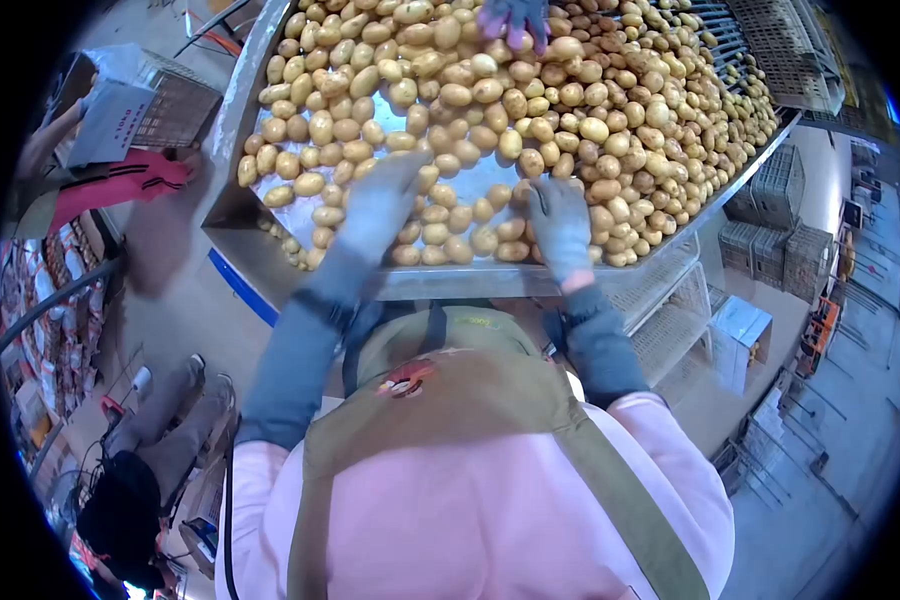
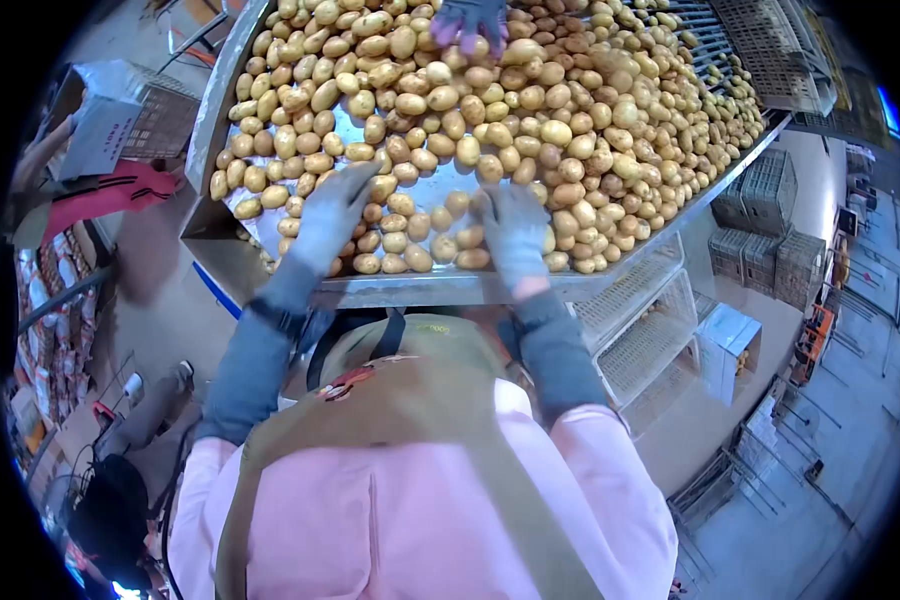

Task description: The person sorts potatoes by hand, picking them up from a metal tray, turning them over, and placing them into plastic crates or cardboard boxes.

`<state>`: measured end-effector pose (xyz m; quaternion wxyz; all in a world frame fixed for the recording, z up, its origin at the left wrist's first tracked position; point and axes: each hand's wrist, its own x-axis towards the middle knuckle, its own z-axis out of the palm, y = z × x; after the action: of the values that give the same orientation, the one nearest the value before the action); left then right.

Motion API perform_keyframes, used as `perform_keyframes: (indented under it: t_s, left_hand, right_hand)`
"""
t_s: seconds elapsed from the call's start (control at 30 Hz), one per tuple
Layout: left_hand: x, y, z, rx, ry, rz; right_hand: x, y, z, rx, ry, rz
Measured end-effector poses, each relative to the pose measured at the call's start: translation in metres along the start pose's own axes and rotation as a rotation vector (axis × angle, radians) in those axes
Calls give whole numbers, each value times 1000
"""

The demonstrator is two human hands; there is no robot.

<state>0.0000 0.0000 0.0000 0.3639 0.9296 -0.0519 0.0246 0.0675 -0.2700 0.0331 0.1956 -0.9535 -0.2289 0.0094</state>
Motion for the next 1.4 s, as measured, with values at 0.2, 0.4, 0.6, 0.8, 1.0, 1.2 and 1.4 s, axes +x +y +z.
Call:
perform_keyframes:
  t_s: [0.2, 0.4, 0.6, 0.8, 1.0, 1.2, 1.4]
  left_hand:
    - [89, -2, 22, 460, -330, 10]
    - [72, -21, -9, -291, -43, -399]
    - [30, -14, -34, -685, -38, -382]
    - [48, 30, 34, 502, -404, 37]
    - [73, 74, 17, 126, -417, -248]
    - [-26, 177, 26, -104, -587, 91]
    - [-38, 160, 35, -507, -656, -526]
  right_hand:
    - [104, -36, 75, -371, -163, -164]
    - [117, -54, 87, -421, -263, -3]
    - [76, -9, 62, 231, 136, -119]
    - [-34, 15, -15, 1197, 253, 709]
    - [-126, -20, -25, 984, -95, 226]
    - [-180, -17, -52, 1591, -148, 686]
    - [-355, 83, -73, 1738, 106, 1153]
